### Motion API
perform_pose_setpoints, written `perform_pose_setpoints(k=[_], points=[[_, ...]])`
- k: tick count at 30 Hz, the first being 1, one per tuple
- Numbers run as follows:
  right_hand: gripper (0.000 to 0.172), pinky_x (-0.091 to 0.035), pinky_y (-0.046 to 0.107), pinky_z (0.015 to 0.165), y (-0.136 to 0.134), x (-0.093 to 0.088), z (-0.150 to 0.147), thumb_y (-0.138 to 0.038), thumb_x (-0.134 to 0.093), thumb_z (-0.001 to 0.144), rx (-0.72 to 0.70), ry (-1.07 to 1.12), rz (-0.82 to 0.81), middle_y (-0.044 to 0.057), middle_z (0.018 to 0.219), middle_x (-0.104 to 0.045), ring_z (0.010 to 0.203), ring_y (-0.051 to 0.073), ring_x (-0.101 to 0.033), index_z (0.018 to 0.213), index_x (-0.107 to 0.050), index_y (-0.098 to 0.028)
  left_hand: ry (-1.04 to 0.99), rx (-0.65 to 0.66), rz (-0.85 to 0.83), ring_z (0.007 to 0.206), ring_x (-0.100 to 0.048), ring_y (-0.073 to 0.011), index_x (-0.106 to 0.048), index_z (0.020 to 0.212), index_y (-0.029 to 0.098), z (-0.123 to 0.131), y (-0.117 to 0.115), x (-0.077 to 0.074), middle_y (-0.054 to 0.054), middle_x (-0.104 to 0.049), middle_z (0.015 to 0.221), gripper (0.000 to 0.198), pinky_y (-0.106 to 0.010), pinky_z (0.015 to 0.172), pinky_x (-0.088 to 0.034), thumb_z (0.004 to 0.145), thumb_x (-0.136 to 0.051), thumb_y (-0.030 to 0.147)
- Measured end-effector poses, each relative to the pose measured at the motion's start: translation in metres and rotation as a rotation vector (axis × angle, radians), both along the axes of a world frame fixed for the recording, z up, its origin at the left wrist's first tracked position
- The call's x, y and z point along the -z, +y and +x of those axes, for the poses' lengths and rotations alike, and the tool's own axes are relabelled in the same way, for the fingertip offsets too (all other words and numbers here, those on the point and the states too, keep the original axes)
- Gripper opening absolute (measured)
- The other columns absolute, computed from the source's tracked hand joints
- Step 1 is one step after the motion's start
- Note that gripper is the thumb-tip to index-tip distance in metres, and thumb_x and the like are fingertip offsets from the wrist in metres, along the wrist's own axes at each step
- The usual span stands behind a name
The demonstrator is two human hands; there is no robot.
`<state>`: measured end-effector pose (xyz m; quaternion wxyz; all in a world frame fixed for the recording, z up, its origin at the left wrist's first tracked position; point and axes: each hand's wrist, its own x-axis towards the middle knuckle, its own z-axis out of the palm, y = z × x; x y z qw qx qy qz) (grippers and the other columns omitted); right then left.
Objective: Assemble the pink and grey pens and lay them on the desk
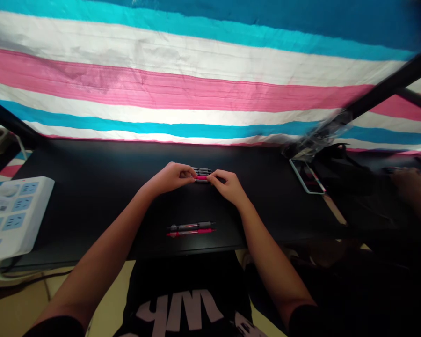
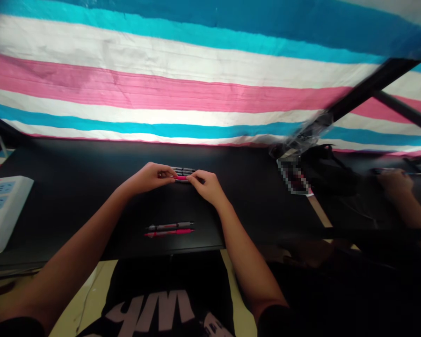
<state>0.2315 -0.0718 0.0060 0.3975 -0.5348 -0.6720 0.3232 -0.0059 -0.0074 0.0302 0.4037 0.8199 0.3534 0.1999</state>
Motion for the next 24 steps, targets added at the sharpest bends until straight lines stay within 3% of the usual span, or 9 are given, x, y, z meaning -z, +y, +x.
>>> perform_pose_setpoints(k=[5,8,10,15,18,21,24], points=[[0.027,-0.048,0.031,0.071,-0.0002,-0.0018,0.0014,-0.042,-0.075,0.084,-0.011,0.050,-0.009,0.004,0.087,-0.070,0.076,0.018,-0.060,0.097,-0.070,-0.020,0.007,-0.018,0.013,0.069,-0.065,-0.0167,-0.081,0.096,0.018,-0.0009,-0.0001,0.0003,-0.004,-0.076,0.077,0.019,-0.027,0.069,-0.050,0.086,-0.070,0.030],[0.023,-0.046,0.031,0.070,0.0002,-0.0028,0.0038,-0.041,-0.070,0.088,-0.012,0.030,0.006,0.003,0.081,-0.068,0.073,0.018,-0.059,0.085,-0.068,-0.019,0.009,-0.016,0.015,0.070,-0.066,-0.0168,-0.081,0.096,0.018,-0.0015,-0.0001,0.0005,-0.005,-0.076,0.079,0.019,-0.027,0.070,-0.050,0.086,-0.070,0.030],[0.030,-0.045,0.031,0.069,0.0003,-0.0029,0.0047,-0.043,-0.063,0.093,-0.017,-0.015,-0.022,0.003,0.073,-0.066,0.071,0.018,-0.058,0.076,-0.067,-0.019,0.007,-0.008,0.013,0.071,-0.067,-0.0172,-0.081,0.097,0.018,-0.0014,0.0000,0.0009,-0.005,-0.077,0.081,0.019,-0.027,0.071,-0.051,0.085,-0.071,0.029],[0.025,-0.046,0.030,0.070,-0.0003,-0.0020,0.0042,-0.044,-0.072,0.087,-0.019,0.045,-0.049,0.003,0.085,-0.069,0.074,0.017,-0.059,0.094,-0.069,-0.020,-0.002,-0.024,0.013,0.070,-0.067,-0.0178,-0.082,0.097,0.018,-0.0010,0.0004,0.0005,-0.006,-0.078,0.080,0.020,-0.028,0.070,-0.052,0.084,-0.072,0.029],[0.023,-0.046,0.030,0.070,0.0000,-0.0015,0.0044,-0.042,-0.069,0.089,-0.026,0.019,-0.041,0.003,0.081,-0.068,0.073,0.017,-0.058,0.086,-0.068,-0.019,0.013,-0.023,0.038,0.070,-0.067,-0.0177,-0.082,0.096,0.018,-0.0005,-0.0003,-0.0003,-0.005,-0.077,0.079,0.019,-0.028,0.071,-0.051,0.084,-0.072,0.029],[0.035,-0.042,0.031,0.067,0.0001,-0.0007,0.0043,-0.045,-0.058,0.096,-0.033,-0.044,-0.089,0.002,0.070,-0.063,0.068,0.017,-0.056,0.075,-0.067,-0.018,0.031,-0.017,0.087,0.071,-0.067,-0.0177,-0.082,0.096,0.019,0.0004,-0.0012,-0.0006,-0.004,-0.077,0.078,0.019,-0.028,0.072,-0.050,0.085,-0.072,0.030],[0.031,-0.043,0.030,0.068,-0.0002,0.0003,0.0031,-0.047,-0.063,0.093,-0.046,0.001,-0.111,0.003,0.078,-0.066,0.070,0.017,-0.057,0.085,-0.068,-0.018,0.025,-0.030,0.127,0.072,-0.068,-0.0182,-0.083,0.097,0.019,0.0009,-0.0010,-0.0003,-0.004,-0.078,0.080,0.019,-0.027,0.071,-0.050,0.084,-0.073,0.030]])
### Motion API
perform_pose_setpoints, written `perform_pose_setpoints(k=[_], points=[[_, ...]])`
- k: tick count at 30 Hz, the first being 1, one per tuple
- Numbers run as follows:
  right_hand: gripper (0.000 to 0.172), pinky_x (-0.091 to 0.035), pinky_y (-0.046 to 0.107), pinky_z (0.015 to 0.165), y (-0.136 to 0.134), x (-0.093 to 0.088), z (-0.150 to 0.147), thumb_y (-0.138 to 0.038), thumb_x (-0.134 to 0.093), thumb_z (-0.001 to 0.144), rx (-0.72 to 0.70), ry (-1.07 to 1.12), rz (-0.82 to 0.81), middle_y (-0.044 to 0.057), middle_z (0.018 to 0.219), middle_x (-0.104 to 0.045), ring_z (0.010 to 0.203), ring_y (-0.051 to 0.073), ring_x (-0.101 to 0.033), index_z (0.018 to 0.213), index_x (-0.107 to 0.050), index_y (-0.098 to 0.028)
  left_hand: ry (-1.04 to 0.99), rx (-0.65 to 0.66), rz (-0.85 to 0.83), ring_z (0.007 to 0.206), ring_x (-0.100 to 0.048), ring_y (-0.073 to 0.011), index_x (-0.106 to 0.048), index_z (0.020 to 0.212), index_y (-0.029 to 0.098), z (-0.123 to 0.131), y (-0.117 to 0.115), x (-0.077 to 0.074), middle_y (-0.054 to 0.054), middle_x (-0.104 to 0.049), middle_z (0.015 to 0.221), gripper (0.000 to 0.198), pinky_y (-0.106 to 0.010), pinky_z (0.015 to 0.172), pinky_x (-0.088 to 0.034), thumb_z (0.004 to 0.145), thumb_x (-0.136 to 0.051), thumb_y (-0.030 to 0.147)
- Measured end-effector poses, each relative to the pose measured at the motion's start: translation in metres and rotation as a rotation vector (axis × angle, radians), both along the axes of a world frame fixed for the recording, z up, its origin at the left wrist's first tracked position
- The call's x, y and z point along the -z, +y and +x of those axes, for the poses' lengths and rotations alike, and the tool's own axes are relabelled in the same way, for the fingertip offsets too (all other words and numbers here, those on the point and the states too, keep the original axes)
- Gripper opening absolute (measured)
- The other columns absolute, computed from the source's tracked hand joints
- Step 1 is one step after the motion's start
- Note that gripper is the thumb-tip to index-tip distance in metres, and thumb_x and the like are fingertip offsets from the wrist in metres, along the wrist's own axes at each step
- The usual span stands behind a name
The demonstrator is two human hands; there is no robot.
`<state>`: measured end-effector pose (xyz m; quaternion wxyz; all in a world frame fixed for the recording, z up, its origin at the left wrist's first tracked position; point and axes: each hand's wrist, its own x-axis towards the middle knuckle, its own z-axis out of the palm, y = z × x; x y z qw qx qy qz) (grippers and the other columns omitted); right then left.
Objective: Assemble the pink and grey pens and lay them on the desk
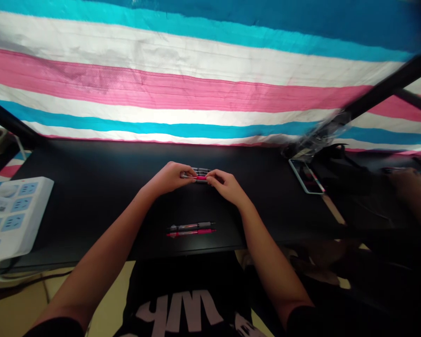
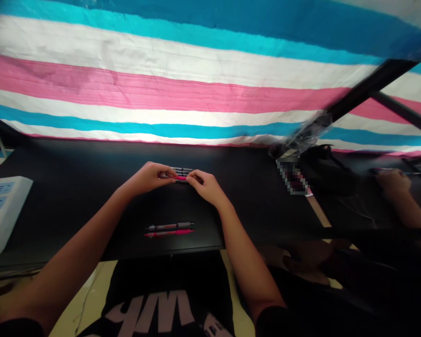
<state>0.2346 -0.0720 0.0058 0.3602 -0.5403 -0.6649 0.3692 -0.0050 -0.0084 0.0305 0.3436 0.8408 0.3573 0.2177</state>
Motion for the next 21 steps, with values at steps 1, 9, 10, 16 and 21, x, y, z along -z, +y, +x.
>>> perform_pose_setpoints(k=[1,9,10,16,21], points=[[0.028,-0.044,0.030,0.069,0.000,0.000,0.000,-0.047,-0.066,0.091,0.001,0.023,0.008,0.003,0.082,-0.067,0.073,0.017,-0.058,0.089,-0.069,-0.019,-0.005,-0.005,0.008,0.072,-0.068,-0.0183,-0.083,0.097,0.020,0.000,0.000,0.000,-0.005,-0.078,0.081,0.019,-0.027,0.071,-0.050,0.084,-0.073,0.030],[0.044,-0.038,0.029,0.063,0.000,-0.002,0.000,-0.054,-0.053,0.098,-0.028,0.016,-0.063,0.001,0.067,-0.057,0.063,0.015,-0.050,0.077,-0.067,-0.017,-0.104,-0.033,0.003,0.072,-0.068,-0.0173,-0.081,0.090,0.019,-0.001,-0.002,-0.005,-0.004,-0.078,0.080,0.016,-0.027,0.069,-0.051,0.079,-0.078,0.031],[0.045,-0.039,0.029,0.063,0.001,-0.002,0.000,-0.055,-0.053,0.098,-0.013,0.033,-0.056,0.001,0.066,-0.057,0.063,0.015,-0.050,0.078,-0.067,-0.018,-0.165,-0.073,-0.028,0.071,-0.068,-0.0171,-0.080,0.089,0.018,-0.001,-0.002,-0.006,-0.005,-0.078,0.079,0.018,-0.027,0.068,-0.050,0.077,-0.080,0.032],[0.044,-0.042,0.029,0.064,0.000,-0.001,-0.007,-0.061,-0.061,0.092,0.037,0.145,-0.009,0.001,0.069,-0.060,0.065,0.016,-0.053,0.079,-0.066,-0.019,-0.815,-0.320,-0.383,0.076,-0.068,-0.0171,-0.067,0.091,0.017,0.018,-0.009,-0.008,-0.010,-0.076,0.090,0.035,-0.029,0.067,-0.052,0.089,-0.067,0.052],[0.038,-0.038,0.027,0.059,-0.005,0.003,-0.022,-0.055,-0.066,0.088,-0.048,0.095,-0.023,-0.001,0.065,-0.055,0.060,0.013,-0.046,0.080,-0.067,-0.018,-0.964,-0.377,-0.679,0.076,-0.065,-0.0179,-0.042,0.072,0.022,0.038,-0.024,-0.011,-0.004,-0.064,0.072,0.051,-0.032,0.070,-0.053,0.099,-0.037,0.066]])
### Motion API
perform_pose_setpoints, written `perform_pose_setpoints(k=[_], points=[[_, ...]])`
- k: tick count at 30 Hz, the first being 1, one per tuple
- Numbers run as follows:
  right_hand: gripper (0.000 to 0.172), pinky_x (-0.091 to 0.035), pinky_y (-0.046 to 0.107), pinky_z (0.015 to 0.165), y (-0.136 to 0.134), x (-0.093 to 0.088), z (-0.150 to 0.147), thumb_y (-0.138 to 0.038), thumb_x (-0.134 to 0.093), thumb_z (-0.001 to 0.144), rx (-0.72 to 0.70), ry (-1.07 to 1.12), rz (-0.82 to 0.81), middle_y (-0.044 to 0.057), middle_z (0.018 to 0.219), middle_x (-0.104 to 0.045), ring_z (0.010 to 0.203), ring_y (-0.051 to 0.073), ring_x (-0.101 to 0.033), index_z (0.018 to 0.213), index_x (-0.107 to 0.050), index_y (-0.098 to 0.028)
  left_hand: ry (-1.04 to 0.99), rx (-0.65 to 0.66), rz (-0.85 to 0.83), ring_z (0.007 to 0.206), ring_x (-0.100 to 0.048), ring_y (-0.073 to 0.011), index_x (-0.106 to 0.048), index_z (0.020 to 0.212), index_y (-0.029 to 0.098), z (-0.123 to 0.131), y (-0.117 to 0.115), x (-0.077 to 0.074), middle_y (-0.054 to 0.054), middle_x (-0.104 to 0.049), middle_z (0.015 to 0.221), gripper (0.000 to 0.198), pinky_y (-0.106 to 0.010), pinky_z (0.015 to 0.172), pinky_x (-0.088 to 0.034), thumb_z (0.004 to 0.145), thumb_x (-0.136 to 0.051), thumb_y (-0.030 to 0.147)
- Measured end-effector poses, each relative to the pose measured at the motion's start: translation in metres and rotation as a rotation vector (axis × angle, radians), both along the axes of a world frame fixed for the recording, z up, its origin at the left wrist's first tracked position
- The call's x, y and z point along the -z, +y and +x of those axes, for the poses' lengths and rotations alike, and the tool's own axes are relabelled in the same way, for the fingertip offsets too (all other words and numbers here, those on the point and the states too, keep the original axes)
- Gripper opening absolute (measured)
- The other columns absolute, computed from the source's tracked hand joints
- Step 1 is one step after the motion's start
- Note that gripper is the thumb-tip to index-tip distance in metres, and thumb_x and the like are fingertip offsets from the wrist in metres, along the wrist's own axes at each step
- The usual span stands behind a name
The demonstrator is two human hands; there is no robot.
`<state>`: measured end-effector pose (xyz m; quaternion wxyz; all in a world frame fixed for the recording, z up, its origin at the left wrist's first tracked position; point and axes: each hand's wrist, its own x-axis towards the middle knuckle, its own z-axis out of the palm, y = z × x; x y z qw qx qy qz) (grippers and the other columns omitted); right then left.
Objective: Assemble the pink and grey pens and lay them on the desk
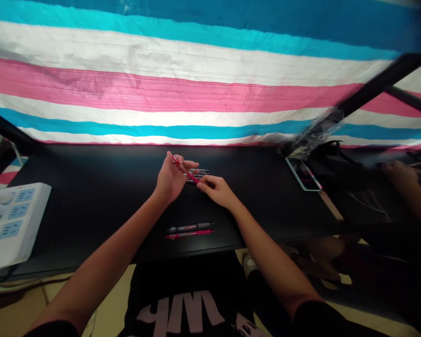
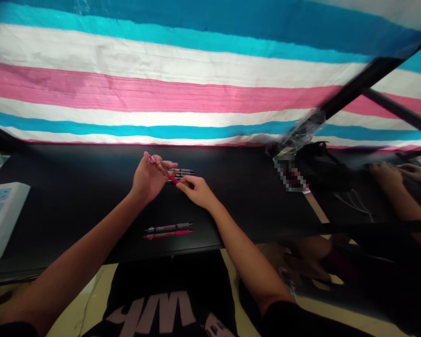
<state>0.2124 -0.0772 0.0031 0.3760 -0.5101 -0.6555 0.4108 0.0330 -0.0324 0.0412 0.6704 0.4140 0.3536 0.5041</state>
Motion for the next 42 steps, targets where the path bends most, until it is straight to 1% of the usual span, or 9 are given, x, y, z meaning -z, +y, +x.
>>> perform_pose_setpoints(k=[4,8,14,20,27,29,33,37,42], points=[[0.034,-0.038,0.027,0.059,-0.002,-0.002,-0.007,-0.050,-0.070,0.087,-0.040,-0.008,0.031,-0.002,0.064,-0.052,0.060,0.013,-0.044,0.077,-0.065,-0.018,-0.282,-0.051,-0.103,0.046,-0.034,-0.0117,-0.033,0.061,0.022,-0.001,-0.007,-0.008,0.004,-0.028,0.051,0.049,-0.027,0.052,-0.040,0.100,-0.036,0.051],[0.032,-0.038,0.027,0.059,-0.003,-0.005,-0.005,-0.047,-0.073,0.085,-0.042,0.012,0.043,-0.002,0.065,-0.054,0.060,0.012,-0.045,0.076,-0.065,-0.018,-0.438,-0.093,-0.129,0.043,-0.022,-0.0110,-0.029,0.055,0.021,-0.009,-0.003,-0.011,0.005,-0.017,0.051,0.052,-0.027,0.045,-0.031,0.100,-0.038,0.046],[0.028,-0.044,0.028,0.063,0.000,-0.008,0.008,-0.046,-0.075,0.083,-0.042,-0.012,-0.003,0.000,0.071,-0.062,0.064,0.014,-0.052,0.084,-0.070,-0.018,-0.469,-0.202,-0.138,0.045,-0.021,-0.0113,-0.026,0.054,0.021,-0.015,0.002,-0.009,0.004,-0.015,0.051,0.051,-0.028,0.047,-0.032,0.099,-0.033,0.044],[0.025,-0.045,0.029,0.064,0.002,-0.005,0.016,-0.043,-0.074,0.085,-0.019,-0.050,-0.007,0.001,0.072,-0.063,0.066,0.015,-0.054,0.087,-0.072,-0.019,-0.495,-0.224,-0.117,0.045,-0.021,-0.0118,-0.027,0.054,0.021,-0.016,0.003,-0.007,0.004,-0.017,0.051,0.051,-0.030,0.048,-0.033,0.100,-0.033,0.044],[0.033,-0.047,0.030,0.064,0.002,-0.001,0.009,-0.050,-0.074,0.083,-0.025,-0.028,-0.002,0.002,0.074,-0.065,0.066,0.016,-0.057,0.093,-0.073,-0.018,-0.440,-0.240,-0.116,0.046,-0.020,-0.0121,-0.025,0.054,0.021,-0.013,0.002,-0.005,0.004,-0.017,0.051,0.051,-0.030,0.049,-0.033,0.098,-0.036,0.043],[0.037,-0.049,0.031,0.067,0.001,-0.001,0.005,-0.053,-0.069,0.087,-0.022,0.026,0.000,0.003,0.078,-0.068,0.067,0.016,-0.059,0.098,-0.073,-0.018,-0.445,-0.227,-0.126,0.047,-0.020,-0.0126,-0.024,0.054,0.021,-0.010,-0.001,-0.004,0.003,-0.016,0.051,0.050,-0.030,0.049,-0.032,0.098,-0.033,0.043],[0.046,-0.048,0.029,0.066,0.000,0.000,-0.004,-0.057,-0.052,0.098,-0.096,0.108,-0.040,0.003,0.073,-0.066,0.064,0.015,-0.058,0.089,-0.074,-0.017,-0.387,-0.174,-0.118,0.048,-0.024,-0.0130,-0.024,0.055,0.022,-0.001,-0.008,-0.003,0.003,-0.017,0.053,0.052,-0.030,0.051,-0.036,0.099,-0.028,0.049],[0.044,-0.044,0.029,0.060,0.000,0.005,-0.011,-0.060,-0.062,0.091,0.027,0.096,0.010,0.000,0.065,-0.061,0.060,0.014,-0.053,0.091,-0.075,-0.018,-0.313,-0.173,-0.090,0.049,-0.026,-0.0132,-0.024,0.056,0.022,0.004,-0.011,-0.003,0.003,-0.019,0.054,0.054,-0.030,0.053,-0.038,0.099,-0.029,0.053],[0.034,-0.045,0.032,0.066,0.000,0.007,-0.016,-0.053,-0.069,0.088,0.141,0.051,0.186,0.002,0.071,-0.062,0.065,0.017,-0.053,0.087,-0.073,-0.020,-0.332,-0.199,-0.105,0.051,-0.026,-0.0140,-0.024,0.057,0.022,0.004,-0.010,-0.003,0.003,-0.019,0.056,0.051,-0.031,0.055,-0.040,0.098,-0.031,0.050]])
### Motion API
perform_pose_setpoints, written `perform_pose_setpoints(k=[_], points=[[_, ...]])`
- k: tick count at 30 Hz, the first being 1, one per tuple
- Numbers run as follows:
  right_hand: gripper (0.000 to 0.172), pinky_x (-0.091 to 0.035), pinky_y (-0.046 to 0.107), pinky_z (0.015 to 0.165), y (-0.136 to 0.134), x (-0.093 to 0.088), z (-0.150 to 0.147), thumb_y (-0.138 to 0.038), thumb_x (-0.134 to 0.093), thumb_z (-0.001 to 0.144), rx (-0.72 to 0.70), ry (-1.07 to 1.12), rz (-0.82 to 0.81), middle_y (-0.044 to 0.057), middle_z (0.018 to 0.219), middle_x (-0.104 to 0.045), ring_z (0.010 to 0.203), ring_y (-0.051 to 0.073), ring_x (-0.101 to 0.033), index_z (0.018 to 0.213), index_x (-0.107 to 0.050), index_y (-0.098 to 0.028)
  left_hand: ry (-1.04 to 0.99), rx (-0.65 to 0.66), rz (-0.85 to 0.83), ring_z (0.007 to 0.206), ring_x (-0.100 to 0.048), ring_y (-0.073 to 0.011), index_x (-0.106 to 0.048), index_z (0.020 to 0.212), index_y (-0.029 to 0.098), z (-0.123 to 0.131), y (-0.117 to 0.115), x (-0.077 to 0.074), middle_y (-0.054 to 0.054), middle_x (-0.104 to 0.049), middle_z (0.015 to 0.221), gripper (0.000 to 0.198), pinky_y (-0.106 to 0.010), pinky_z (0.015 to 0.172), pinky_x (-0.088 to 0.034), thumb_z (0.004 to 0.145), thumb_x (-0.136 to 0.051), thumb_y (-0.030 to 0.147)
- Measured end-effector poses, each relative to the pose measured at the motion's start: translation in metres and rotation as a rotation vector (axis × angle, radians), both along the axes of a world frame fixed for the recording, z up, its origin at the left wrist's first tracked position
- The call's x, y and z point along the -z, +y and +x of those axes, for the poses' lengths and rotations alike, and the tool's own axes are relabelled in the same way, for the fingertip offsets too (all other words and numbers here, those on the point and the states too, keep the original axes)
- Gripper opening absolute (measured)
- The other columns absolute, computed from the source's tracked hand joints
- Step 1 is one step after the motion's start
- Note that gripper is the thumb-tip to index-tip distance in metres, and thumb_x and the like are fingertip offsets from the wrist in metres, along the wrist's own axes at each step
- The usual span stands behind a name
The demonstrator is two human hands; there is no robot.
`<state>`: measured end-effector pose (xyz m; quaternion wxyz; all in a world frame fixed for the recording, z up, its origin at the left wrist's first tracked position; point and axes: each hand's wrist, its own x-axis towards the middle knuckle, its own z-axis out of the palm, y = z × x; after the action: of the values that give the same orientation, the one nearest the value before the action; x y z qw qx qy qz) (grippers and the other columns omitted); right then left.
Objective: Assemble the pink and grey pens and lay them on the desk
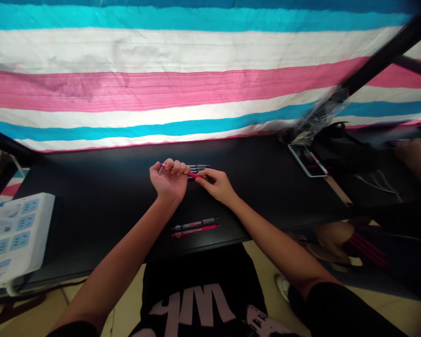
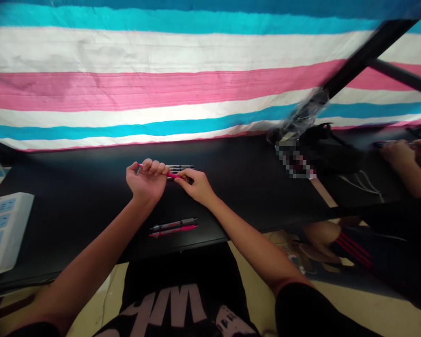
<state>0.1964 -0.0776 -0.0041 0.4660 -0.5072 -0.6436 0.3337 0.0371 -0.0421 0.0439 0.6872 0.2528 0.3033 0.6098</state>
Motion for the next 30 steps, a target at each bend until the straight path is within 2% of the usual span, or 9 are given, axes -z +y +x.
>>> perform_pose_setpoints(k=[6,11,14,18,21,25,27,30], points=[[0.026,-0.048,0.033,0.071,-0.001,-0.003,-0.003,-0.046,-0.069,0.089,0.032,-0.027,0.091,0.003,0.076,-0.065,0.070,0.018,-0.056,0.083,-0.069,-0.021,-0.099,-0.002,-0.029,0.052,-0.024,-0.0147,-0.023,0.058,0.021,-0.001,0.001,0.003,0.002,-0.017,0.057,0.042,-0.031,0.056,-0.038,0.096,-0.029,0.039],[0.026,-0.048,0.033,0.070,0.000,-0.002,-0.002,-0.047,-0.068,0.089,-0.037,-0.003,0.005,0.003,0.076,-0.067,0.069,0.017,-0.056,0.090,-0.069,-0.021,-0.041,-0.007,-0.012,0.051,-0.024,-0.0146,-0.023,0.058,0.022,-0.002,0.002,0.003,0.002,-0.017,0.057,0.047,-0.031,0.056,-0.040,0.097,-0.030,0.047],[0.027,-0.047,0.032,0.067,-0.001,-0.002,-0.002,-0.044,-0.062,0.094,-0.069,-0.004,-0.022,0.002,0.072,-0.066,0.065,0.017,-0.057,0.090,-0.071,-0.019,-0.135,0.024,0.030,0.051,-0.025,-0.0144,-0.025,0.057,0.022,-0.003,0.001,0.003,0.002,-0.018,0.055,0.046,-0.030,0.054,-0.039,0.097,-0.034,0.043],[0.023,-0.048,0.032,0.069,-0.002,0.000,-0.005,-0.042,-0.068,0.091,0.042,-0.060,0.099,0.003,0.074,-0.066,0.068,0.017,-0.058,0.088,-0.072,-0.020,-0.256,0.021,-0.034,0.051,-0.027,-0.0139,-0.028,0.059,0.021,-0.002,0.001,0.002,0.002,-0.021,0.056,0.043,-0.029,0.054,-0.039,0.097,-0.032,0.041],[0.018,-0.051,0.033,0.071,-0.002,0.004,-0.006,-0.038,-0.068,0.093,0.072,-0.106,0.219,0.003,0.078,-0.068,0.071,0.018,-0.060,0.089,-0.071,-0.021,-0.322,0.003,-0.120,0.050,-0.029,-0.0131,-0.028,0.061,0.021,-0.001,0.000,0.000,0.003,-0.022,0.057,0.041,-0.030,0.055,-0.038,0.097,-0.032,0.040],[0.010,-0.053,0.035,0.073,-0.003,0.005,-0.008,-0.029,-0.067,0.095,0.105,-0.150,0.428,0.004,0.080,-0.070,0.075,0.019,-0.062,0.090,-0.071,-0.023,-0.439,0.005,-0.146,0.049,-0.030,-0.0124,-0.026,0.062,0.022,0.000,-0.003,-0.005,0.004,-0.022,0.056,0.036,-0.030,0.054,-0.036,0.093,-0.036,0.034],[0.008,-0.053,0.037,0.074,-0.004,0.003,-0.009,-0.026,-0.066,0.096,0.127,-0.171,0.476,0.004,0.081,-0.071,0.076,0.020,-0.063,0.090,-0.071,-0.023,-0.472,0.010,-0.144,0.049,-0.030,-0.0121,-0.024,0.062,0.021,0.000,-0.005,-0.009,0.004,-0.022,0.055,0.034,-0.029,0.053,-0.035,0.092,-0.037,0.032],[0.006,-0.054,0.037,0.074,-0.006,-0.001,-0.009,-0.028,-0.068,0.094,0.124,-0.168,0.458,0.004,0.081,-0.070,0.076,0.020,-0.063,0.094,-0.071,-0.023,-0.491,0.011,-0.139,0.049,-0.030,-0.0120,-0.023,0.063,0.021,-0.001,-0.007,-0.013,0.004,-0.022,0.055,0.034,-0.030,0.053,-0.034,0.091,-0.036,0.033]])
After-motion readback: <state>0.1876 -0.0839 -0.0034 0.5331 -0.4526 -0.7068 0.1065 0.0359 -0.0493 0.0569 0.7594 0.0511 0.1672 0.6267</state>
